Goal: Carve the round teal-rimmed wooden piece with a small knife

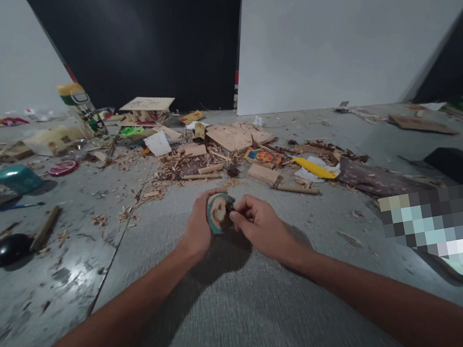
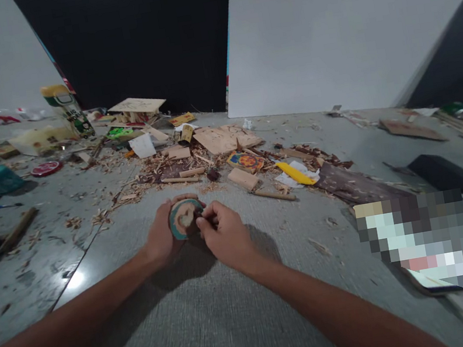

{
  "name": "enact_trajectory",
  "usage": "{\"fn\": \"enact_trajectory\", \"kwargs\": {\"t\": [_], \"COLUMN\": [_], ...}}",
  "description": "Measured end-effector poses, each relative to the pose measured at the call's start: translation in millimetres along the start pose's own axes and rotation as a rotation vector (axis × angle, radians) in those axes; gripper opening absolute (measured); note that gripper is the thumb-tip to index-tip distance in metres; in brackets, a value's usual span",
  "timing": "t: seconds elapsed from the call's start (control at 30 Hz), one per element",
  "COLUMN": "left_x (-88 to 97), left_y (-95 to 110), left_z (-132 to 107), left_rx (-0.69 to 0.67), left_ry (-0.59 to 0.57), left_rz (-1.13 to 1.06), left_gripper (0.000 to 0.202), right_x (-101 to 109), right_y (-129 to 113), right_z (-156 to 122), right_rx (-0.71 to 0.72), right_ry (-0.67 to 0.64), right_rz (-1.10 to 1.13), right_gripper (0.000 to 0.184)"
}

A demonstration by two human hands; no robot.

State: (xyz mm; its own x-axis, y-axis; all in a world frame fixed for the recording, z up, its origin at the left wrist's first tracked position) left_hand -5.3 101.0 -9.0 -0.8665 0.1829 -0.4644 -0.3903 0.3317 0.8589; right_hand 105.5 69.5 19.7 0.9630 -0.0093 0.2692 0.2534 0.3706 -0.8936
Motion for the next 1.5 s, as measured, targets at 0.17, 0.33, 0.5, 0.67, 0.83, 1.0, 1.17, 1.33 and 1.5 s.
{"fn": "enact_trajectory", "kwargs": {"t": [0.17,0.33,0.5,0.67,0.83,1.0,1.17,1.33,1.5], "left_x": [5.1,11.8,7.9,-5.4,-11.1,1.2,-1.8,-11.1,-29.5], "left_y": [2,2,6,10,5,1,-3,-11,-19], "left_z": [2,1,-2,-2,0,1,2,-2,-16], "left_rx": [-0.046,-0.036,-0.058,-0.022,0.047,0.07,0.18,0.353,0.502], "left_ry": [0.036,0.088,0.069,0.007,-0.074,-0.008,-0.032,-0.191,-0.482], "left_rz": [0.02,-0.014,0.0,-0.072,-0.111,-0.092,-0.086,-0.02,0.134], "left_gripper": [0.03,0.027,0.021,0.014,0.026,0.027,0.037,0.043,0.057], "right_x": [-5,-11,-11,-9,-16,-16,-14,-16,-2], "right_y": [5,11,13,-5,-23,-36,-46,-46,-55], "right_z": [-1,-4,-2,5,11,7,2,0,10], "right_rx": [-0.063,-0.116,-0.157,-0.073,0.095,0.232,0.365,0.469,0.579], "right_ry": [0.05,0.056,0.054,-0.004,-0.171,-0.207,-0.205,-0.289,-0.209], "right_rz": [0.054,0.092,0.144,0.198,0.08,-0.138,-0.277,-0.333,-0.353], "right_gripper": [0.012,0.011,0.014,0.016,0.014,0.014,0.011,0.011,0.012]}}
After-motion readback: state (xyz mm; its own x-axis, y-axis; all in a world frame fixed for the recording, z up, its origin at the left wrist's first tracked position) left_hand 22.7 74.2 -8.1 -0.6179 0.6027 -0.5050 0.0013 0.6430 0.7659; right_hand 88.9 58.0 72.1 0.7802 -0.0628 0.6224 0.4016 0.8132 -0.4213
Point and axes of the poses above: each hand's wrist, its own z-axis towards the middle knuckle, its own x-axis out of the back of the hand, y = z × x, the point moved 10 cm from there along z, towards the middle knuckle, and after that the axes turned 12 degrees about x, right-handed, at the moved point
